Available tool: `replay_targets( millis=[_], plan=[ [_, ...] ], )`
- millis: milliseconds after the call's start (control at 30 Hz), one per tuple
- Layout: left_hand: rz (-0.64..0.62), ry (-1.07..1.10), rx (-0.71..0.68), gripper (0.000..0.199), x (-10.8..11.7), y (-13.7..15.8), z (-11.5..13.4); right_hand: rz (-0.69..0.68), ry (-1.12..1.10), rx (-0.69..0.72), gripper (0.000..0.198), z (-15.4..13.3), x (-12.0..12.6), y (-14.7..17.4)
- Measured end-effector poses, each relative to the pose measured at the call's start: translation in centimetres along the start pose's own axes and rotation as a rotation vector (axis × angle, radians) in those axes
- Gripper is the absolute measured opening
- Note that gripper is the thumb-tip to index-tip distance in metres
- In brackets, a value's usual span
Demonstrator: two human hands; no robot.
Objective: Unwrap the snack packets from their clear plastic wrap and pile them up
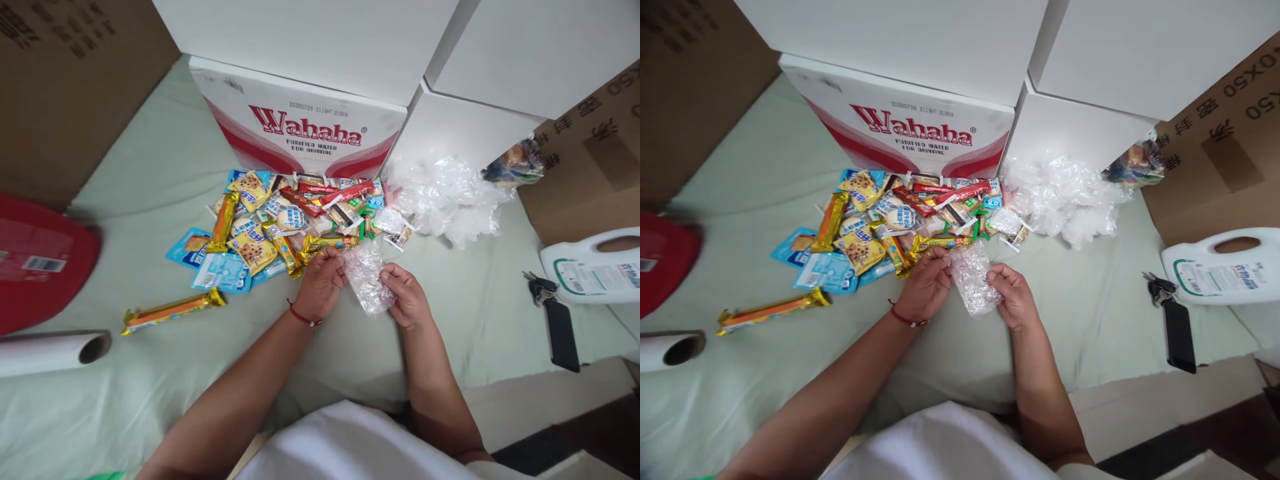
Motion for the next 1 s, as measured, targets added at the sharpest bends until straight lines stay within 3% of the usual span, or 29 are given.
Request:
replay_targets(
  millis=[100, 233, 333, 433, 533, 633, 733, 800, 867, 1000],
  plan=[
    [0.043, -0.116, -0.098, 0.037, 0.2, 0.2, 0.2, 0.021, -0.043, 0.028, 0.040, -0.2, -0.2, -0.1],
    [0.117, -0.622, -0.424, 0.026, -0.6, 2.2, 1.5, 0.256, 0.027, 0.222, 0.041, -1.1, 0.9, 0.0],
    [-0.038, -1.032, -0.526, 0.021, -2.6, 3.5, 1.2, 0.372, 0.104, 0.288, 0.043, -1.1, 1.4, 0.1],
    [-0.212, -1.257, -0.477, 0.026, -3.8, 3.5, 0.1, 0.351, 0.148, 0.270, 0.042, -0.5, 1.3, -0.1],
    [-0.279, -1.274, -0.398, 0.012, -3.7, 2.8, -0.4, 0.288, 0.163, 0.243, 0.042, 0.0, 0.8, -0.3],
    [-0.237, -1.182, -0.336, 0.019, -2.9, 2.2, -0.1, 0.254, 0.148, 0.232, 0.044, 0.1, 0.5, -0.5],
    [-0.192, -1.136, -0.358, 0.013, -2.5, 2.1, 0.4, 0.255, 0.108, 0.222, 0.047, 0.0, 0.5, -0.5],
    [-0.241, -1.144, -0.389, 0.023, -2.9, 2.2, 0.3, 0.254, 0.098, 0.220, 0.048, 0.0, 0.5, -0.5],
    [-0.307, -1.156, -0.386, 0.018, -3.2, 2.2, -0.1, 0.244, 0.106, 0.220, 0.048, 0.0, 0.5, -0.6],
    [-0.303, -1.052, -0.269, 0.016, -2.5, 1.8, -0.6, 0.221, 0.104, 0.212, 0.048, 0.1, 0.4, -0.7]
  ],
)
Point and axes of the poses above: each hand's wrist, its own y-axis away from the middle knuckle, its own x-axis out of the back of the hand, z = x × y, the point moved 5 cm from there along -y, towards the middle knuckle, and after that the axes turned 15 degrees about -z, right-handed, at the moved point
